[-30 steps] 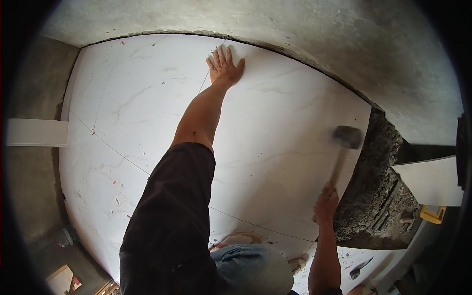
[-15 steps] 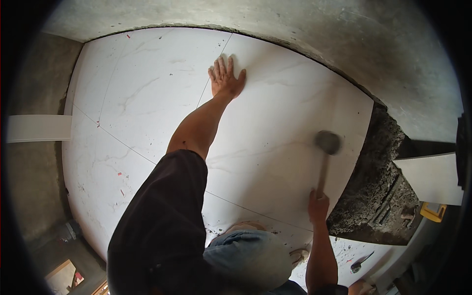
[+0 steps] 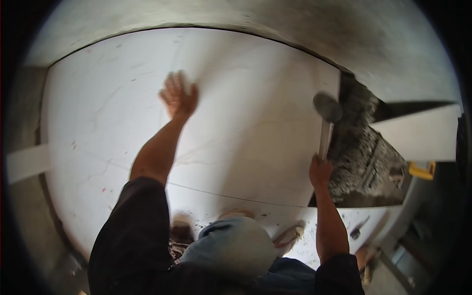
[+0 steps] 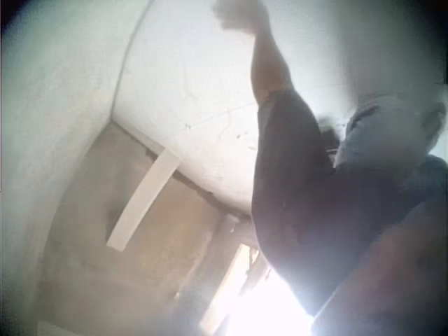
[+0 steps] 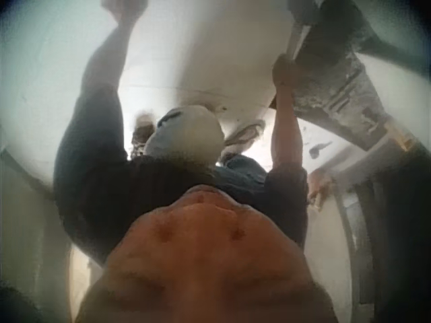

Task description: The person positions a tile onto a bed of mortar and taps it repeatedly with a rubber mallet. They then wipe the tile with a cloth and use a scraper to clear mortar from the seams between tiles.

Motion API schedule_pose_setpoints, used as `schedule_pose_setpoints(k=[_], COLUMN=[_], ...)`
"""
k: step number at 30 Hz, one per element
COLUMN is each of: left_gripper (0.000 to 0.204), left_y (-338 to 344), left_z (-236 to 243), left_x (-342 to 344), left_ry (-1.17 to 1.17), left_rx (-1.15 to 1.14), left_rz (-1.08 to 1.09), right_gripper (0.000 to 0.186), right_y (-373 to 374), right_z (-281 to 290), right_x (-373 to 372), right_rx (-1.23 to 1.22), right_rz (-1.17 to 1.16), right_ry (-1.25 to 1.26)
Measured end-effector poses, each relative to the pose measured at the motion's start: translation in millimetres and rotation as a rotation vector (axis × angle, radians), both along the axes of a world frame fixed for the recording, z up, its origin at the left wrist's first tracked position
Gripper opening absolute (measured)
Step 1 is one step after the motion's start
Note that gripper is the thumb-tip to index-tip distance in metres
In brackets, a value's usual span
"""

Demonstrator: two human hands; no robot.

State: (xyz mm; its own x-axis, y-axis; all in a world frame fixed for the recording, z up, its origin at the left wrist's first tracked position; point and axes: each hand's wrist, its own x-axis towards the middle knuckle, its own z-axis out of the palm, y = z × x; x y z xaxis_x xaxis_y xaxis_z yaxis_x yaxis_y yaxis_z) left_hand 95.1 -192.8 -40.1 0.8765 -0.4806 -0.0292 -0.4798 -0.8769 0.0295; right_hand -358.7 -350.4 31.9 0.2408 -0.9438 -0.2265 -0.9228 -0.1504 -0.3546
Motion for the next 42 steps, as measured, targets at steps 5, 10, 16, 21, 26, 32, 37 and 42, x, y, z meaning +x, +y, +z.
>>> schedule_pose_setpoints(k=[5, 10, 16, 21, 26, 32, 37, 42], left_gripper=[0.072, 0.072, 0.072, 0.073, 0.073, 0.073, 0.072, 0.073], left_y=[4.1, 12.1, 17.8, 19.8, 14.8, 12.6, 16.1, 19.1], left_z=[4.4, 10.2, 13.5, 17.6, 9.9, 10.2, 10.9, 14.3], left_x=[-18.4, -36.8, -35.7, -30.8, -37.4, -37.5, -35.6, -39.0], left_ry=[0.023, 0.048, 0.030, 0.036, 0.045, 0.028, 0.020, 0.067], left_rx=[-0.006, 0.039, 0.029, 0.054, 0.044, 0.012, 0.035, 0.031], left_rz=[0.079, 0.082, 0.093, 0.122, 0.116, 0.108, 0.093, 0.090], right_gripper=[0.039, 0.039, 0.036, 0.036, 0.037, 0.038, 0.038, 0.038], right_y=[-22.4, -47.7, -56.3, -63.4, -81.1, -91.8, -79.8, -73.5], right_z=[3.8, 0.0, 0.9, 8.5, -22.2, -9.7, -8.1, 5.5], right_x=[6.6, 4.7, 14.1, 35.2, 11.9, 28.5, 33.5, 35.1], right_rx=[-0.070, 0.141, 0.156, 0.099, 0.036, 0.080, 0.115, 0.198], right_rz=[-0.129, -0.217, -0.210, -0.112, -0.007, -0.082, -0.094, -0.205], right_ry=[-0.116, -0.206, -0.455, -0.117, 0.036, 0.002, -0.058, -0.094])
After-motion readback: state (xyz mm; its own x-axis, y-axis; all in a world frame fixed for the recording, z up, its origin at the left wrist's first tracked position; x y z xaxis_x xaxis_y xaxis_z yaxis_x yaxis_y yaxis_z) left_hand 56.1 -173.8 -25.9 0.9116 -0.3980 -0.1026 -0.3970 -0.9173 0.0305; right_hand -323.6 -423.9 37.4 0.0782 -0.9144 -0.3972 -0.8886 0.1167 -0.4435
